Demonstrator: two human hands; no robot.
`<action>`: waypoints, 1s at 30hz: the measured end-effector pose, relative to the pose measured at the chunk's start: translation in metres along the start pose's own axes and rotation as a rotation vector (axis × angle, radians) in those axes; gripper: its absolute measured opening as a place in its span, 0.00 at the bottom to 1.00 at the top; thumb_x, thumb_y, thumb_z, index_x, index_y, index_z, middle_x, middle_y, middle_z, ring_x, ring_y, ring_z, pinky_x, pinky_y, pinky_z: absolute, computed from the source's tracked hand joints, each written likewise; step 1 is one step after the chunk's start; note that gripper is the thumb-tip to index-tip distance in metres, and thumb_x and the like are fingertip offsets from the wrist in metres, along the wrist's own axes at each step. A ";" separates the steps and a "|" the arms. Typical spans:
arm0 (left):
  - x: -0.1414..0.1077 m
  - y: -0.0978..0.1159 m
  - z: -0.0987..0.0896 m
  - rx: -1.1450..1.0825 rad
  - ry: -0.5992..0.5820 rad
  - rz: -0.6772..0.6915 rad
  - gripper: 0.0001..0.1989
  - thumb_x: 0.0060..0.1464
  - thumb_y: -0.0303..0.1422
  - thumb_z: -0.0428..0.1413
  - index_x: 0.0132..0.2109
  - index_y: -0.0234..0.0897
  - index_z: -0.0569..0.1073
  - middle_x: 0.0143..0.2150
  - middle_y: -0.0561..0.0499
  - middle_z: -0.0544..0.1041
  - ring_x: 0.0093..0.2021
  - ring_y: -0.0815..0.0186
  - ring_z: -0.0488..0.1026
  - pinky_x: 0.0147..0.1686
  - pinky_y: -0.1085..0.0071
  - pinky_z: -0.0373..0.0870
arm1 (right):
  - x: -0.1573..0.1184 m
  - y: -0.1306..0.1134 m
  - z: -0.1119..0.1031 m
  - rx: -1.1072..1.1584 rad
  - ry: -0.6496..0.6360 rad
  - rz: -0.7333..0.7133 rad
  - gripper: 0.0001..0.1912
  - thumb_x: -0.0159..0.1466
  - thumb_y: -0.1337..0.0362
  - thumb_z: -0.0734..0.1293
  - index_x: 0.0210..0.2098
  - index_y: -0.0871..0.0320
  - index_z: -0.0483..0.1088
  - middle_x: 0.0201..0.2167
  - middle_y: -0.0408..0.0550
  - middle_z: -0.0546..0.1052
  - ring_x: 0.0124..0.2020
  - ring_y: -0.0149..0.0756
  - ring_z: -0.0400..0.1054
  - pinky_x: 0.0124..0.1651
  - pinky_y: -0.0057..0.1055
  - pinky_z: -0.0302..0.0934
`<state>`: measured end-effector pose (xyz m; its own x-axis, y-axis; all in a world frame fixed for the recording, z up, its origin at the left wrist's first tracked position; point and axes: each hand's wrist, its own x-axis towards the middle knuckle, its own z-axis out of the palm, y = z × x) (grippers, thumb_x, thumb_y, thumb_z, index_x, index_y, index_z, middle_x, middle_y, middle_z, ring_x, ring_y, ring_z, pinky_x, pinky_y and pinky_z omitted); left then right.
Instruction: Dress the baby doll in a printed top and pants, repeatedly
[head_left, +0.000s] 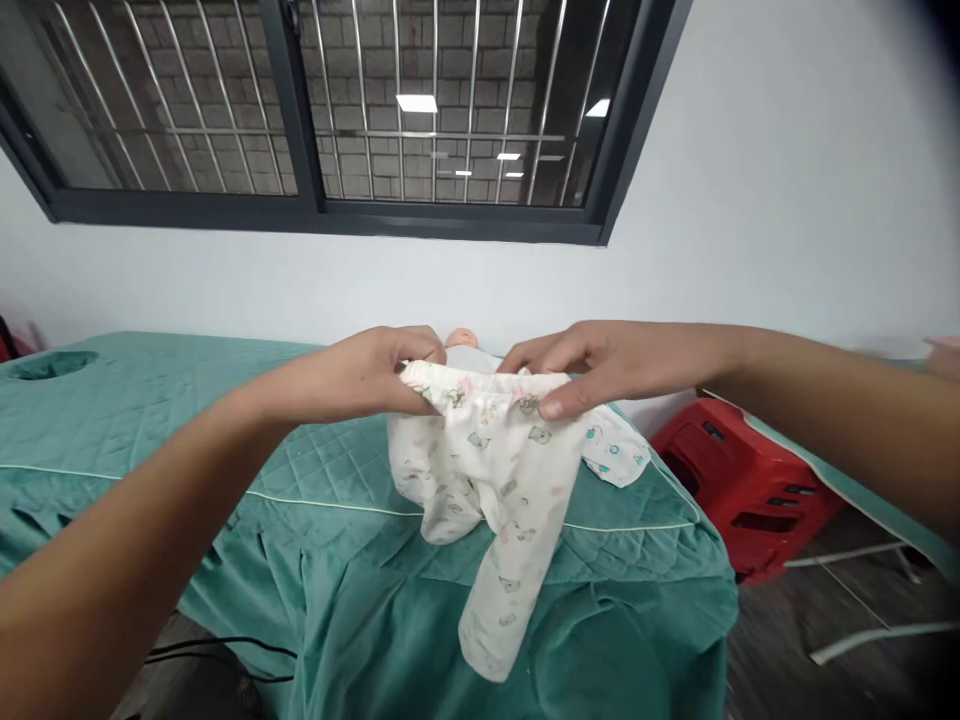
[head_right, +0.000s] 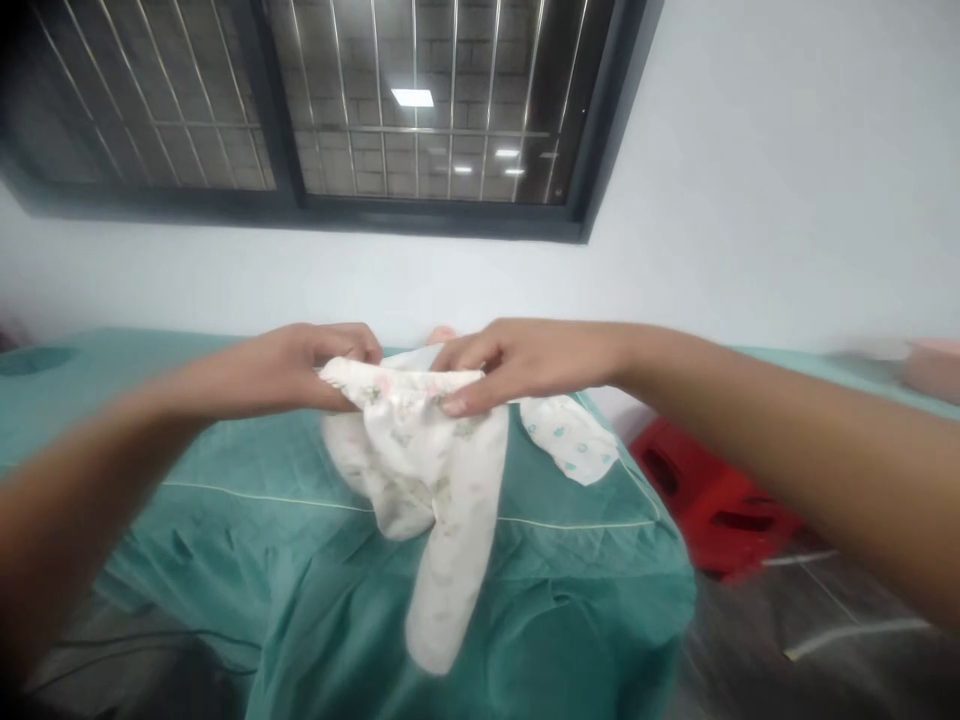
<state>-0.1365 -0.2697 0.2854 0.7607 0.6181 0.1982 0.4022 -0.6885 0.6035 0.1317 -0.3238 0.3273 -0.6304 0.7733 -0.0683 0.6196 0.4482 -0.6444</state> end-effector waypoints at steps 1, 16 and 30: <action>-0.005 -0.006 -0.003 0.014 -0.013 -0.024 0.14 0.49 0.45 0.61 0.38 0.40 0.76 0.42 0.53 0.76 0.40 0.63 0.73 0.37 0.73 0.69 | -0.005 0.005 -0.002 -0.016 -0.012 0.020 0.11 0.55 0.53 0.74 0.33 0.52 0.81 0.41 0.44 0.80 0.43 0.39 0.75 0.44 0.33 0.70; 0.020 -0.003 0.009 -0.104 0.783 -0.019 0.13 0.57 0.43 0.59 0.38 0.38 0.72 0.35 0.51 0.73 0.37 0.64 0.71 0.37 0.69 0.68 | 0.040 0.003 0.032 0.297 0.483 -0.072 0.20 0.60 0.46 0.70 0.37 0.57 0.75 0.35 0.49 0.77 0.40 0.40 0.73 0.46 0.40 0.69; 0.037 -0.085 0.096 -0.256 0.682 -0.145 0.19 0.54 0.38 0.58 0.52 0.37 0.73 0.58 0.43 0.70 0.59 0.52 0.68 0.62 0.54 0.63 | 0.134 0.068 0.022 0.488 0.893 -0.205 0.15 0.62 0.49 0.67 0.40 0.51 0.63 0.37 0.44 0.72 0.41 0.40 0.69 0.42 0.41 0.69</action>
<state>-0.0939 -0.2251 0.1670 0.1901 0.8517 0.4883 0.2800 -0.5238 0.8045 0.0794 -0.1995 0.2572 -0.0027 0.8424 0.5388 0.1572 0.5325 -0.8317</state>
